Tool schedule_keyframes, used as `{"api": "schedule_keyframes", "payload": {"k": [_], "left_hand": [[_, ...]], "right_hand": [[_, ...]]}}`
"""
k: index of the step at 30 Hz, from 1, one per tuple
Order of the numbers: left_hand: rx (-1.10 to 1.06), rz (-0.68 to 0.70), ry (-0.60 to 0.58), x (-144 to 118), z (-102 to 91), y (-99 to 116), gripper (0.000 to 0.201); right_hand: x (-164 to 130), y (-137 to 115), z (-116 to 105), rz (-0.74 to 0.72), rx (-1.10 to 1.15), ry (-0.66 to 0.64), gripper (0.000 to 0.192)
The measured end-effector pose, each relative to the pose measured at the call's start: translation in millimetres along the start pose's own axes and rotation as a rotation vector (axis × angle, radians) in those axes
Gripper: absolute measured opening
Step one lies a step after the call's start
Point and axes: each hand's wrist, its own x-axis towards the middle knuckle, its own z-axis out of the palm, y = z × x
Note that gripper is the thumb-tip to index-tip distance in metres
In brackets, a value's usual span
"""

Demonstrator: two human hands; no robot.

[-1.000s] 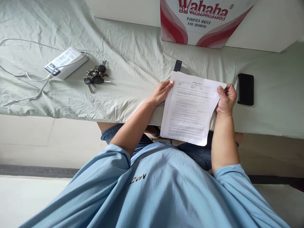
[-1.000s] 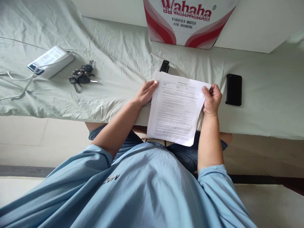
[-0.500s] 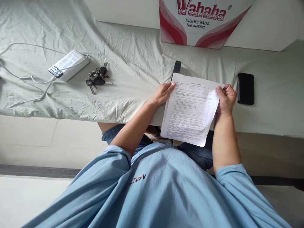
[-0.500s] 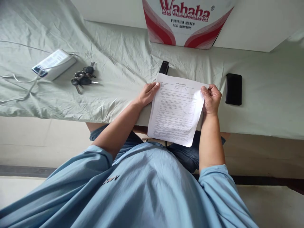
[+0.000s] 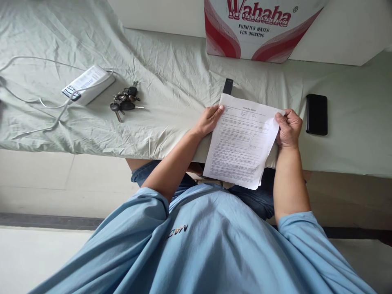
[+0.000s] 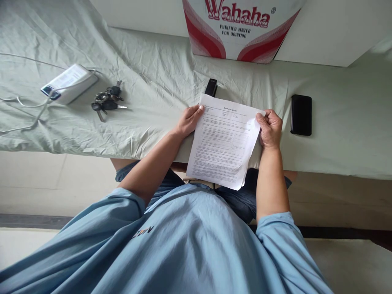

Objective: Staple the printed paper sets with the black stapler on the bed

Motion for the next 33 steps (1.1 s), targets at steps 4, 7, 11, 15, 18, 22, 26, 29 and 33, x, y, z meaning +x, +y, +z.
{"api": "schedule_keyframes", "payload": {"k": [4,7,11,15,18,22,26,29,33], "left_hand": [[-0.017,0.018,-0.006,0.8,-0.1,-1.3,0.082],[-0.017,0.019,-0.020,1.2,-0.9,-3.0,0.081],[-0.008,0.024,-0.036,1.9,-2.6,-6.0,0.080],[-0.011,0.014,-0.041,2.9,-3.4,-8.2,0.079],[-0.057,-0.011,-0.012,2.5,-3.1,-7.4,0.079],[-0.141,-0.068,0.075,-0.1,-2.7,-3.8,0.076],[-0.191,-0.097,0.106,-0.9,-1.8,-1.2,0.076],[-0.228,-0.120,0.115,-0.3,-0.2,0.4,0.075],[-0.305,-0.168,0.100,-0.9,1.9,3.4,0.076]], "right_hand": [[-0.5,-1.2,1.7,-0.024,-0.040,-0.010,0.058],[-0.1,-2.6,3.7,-0.042,-0.067,0.006,0.059],[0.1,-3.9,5.0,-0.042,-0.123,0.010,0.065],[0.0,-3.3,5.0,-0.045,-0.141,0.021,0.065],[1.1,-1.9,5.2,-0.049,-0.136,0.049,0.061],[2.9,-1.3,6.6,-0.023,-0.081,0.087,0.066],[1.5,-8.3,10.8,0.025,-0.060,0.050,0.077],[-2.1,-20.5,15.9,0.083,-0.010,-0.059,0.079],[-6.2,-37.2,23.6,0.171,0.013,-0.184,0.066]]}}
